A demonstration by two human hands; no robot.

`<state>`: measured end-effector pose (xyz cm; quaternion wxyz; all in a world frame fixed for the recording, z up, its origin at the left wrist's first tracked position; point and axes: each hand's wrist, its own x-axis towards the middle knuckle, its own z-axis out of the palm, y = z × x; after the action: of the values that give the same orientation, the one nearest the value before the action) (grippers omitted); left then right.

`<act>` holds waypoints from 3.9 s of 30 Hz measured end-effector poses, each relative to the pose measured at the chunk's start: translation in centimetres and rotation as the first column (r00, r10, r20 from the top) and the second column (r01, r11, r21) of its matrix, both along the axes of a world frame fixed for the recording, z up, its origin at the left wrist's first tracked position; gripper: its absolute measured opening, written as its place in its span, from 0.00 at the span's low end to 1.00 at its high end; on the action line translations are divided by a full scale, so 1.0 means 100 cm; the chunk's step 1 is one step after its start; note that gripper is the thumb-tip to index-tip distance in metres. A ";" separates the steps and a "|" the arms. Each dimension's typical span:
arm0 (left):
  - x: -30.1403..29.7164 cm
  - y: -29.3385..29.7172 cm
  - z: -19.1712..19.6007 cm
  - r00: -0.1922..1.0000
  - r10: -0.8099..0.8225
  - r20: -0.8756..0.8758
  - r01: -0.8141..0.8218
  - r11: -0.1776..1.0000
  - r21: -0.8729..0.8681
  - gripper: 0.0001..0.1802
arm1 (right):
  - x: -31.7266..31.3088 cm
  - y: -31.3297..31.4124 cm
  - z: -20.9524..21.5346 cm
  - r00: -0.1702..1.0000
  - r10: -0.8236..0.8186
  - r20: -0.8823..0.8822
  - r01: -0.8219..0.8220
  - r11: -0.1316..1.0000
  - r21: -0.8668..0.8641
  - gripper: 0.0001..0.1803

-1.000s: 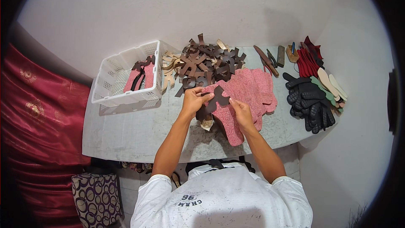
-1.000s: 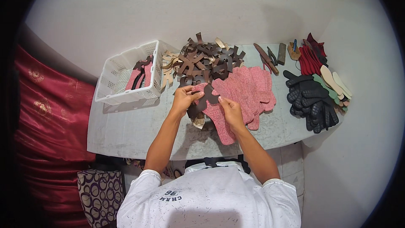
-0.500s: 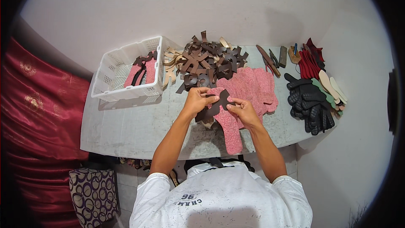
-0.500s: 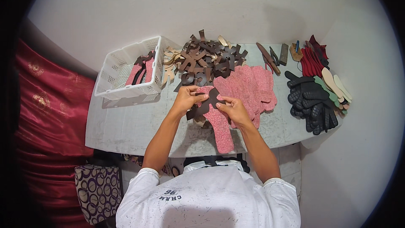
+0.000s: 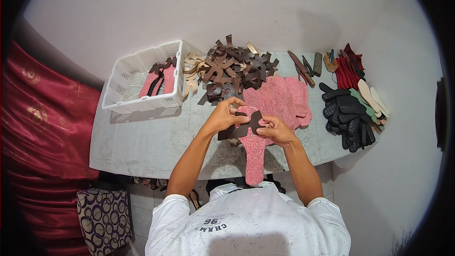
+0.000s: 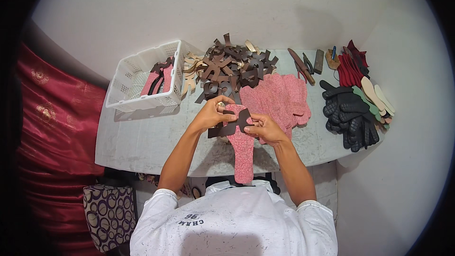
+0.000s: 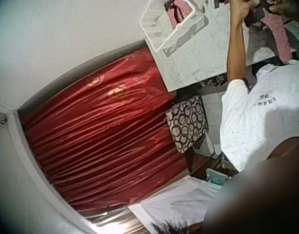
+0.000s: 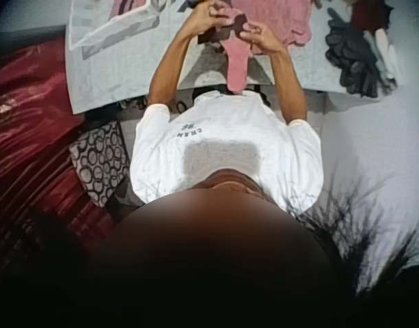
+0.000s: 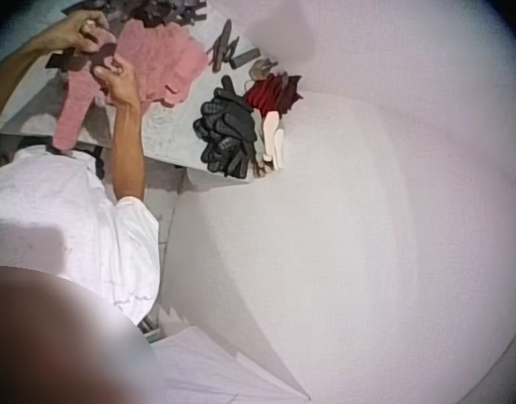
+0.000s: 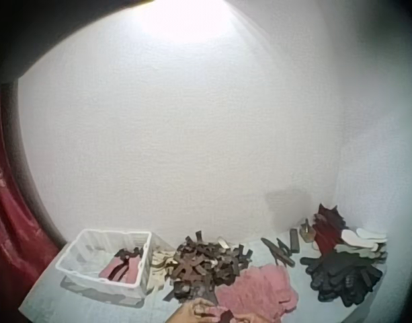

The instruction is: Manually assembling various components of a sandal, including the sole and upper straps, and using a hammer to secure parts.

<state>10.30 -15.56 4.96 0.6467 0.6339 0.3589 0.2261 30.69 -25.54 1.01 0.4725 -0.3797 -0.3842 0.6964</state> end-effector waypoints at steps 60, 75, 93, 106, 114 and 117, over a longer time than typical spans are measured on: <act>0.008 -0.032 -0.030 0.906 0.275 0.322 -0.262 0.961 -0.086 0.22 | -0.018 0.005 -0.007 0.984 -0.174 -0.041 0.171 0.983 -0.070 0.20; 0.014 -0.032 -0.048 0.920 0.281 0.274 -0.283 0.959 -0.031 0.11 | -0.009 0.005 -0.007 0.992 -0.060 0.112 0.075 0.988 -0.132 0.21; 0.020 -0.035 -0.052 0.916 0.308 0.256 -0.285 0.951 -0.124 0.12 | -0.004 0.007 -0.015 0.971 -0.113 0.213 0.145 0.980 -0.139 0.21; 0.028 -0.042 -0.046 0.900 0.358 0.249 -0.418 0.872 0.255 0.16 | -0.011 0.009 -0.009 0.953 -0.211 0.217 0.230 0.971 -0.062 0.16; 0.020 -0.022 -0.056 0.907 0.303 0.292 -0.360 0.918 0.167 0.15 | -0.004 0.010 -0.007 0.964 -0.140 0.225 0.144 0.990 0.001 0.13; 0.020 -0.016 -0.054 0.915 0.281 0.290 -0.348 0.913 0.212 0.14 | -0.005 0.010 -0.005 0.969 -0.154 0.194 0.150 0.988 0.033 0.13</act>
<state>12.27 -17.17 -0.44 0.5535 0.6121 0.3386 0.4521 30.18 -24.58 0.53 0.4878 -0.4705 -0.4050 0.6137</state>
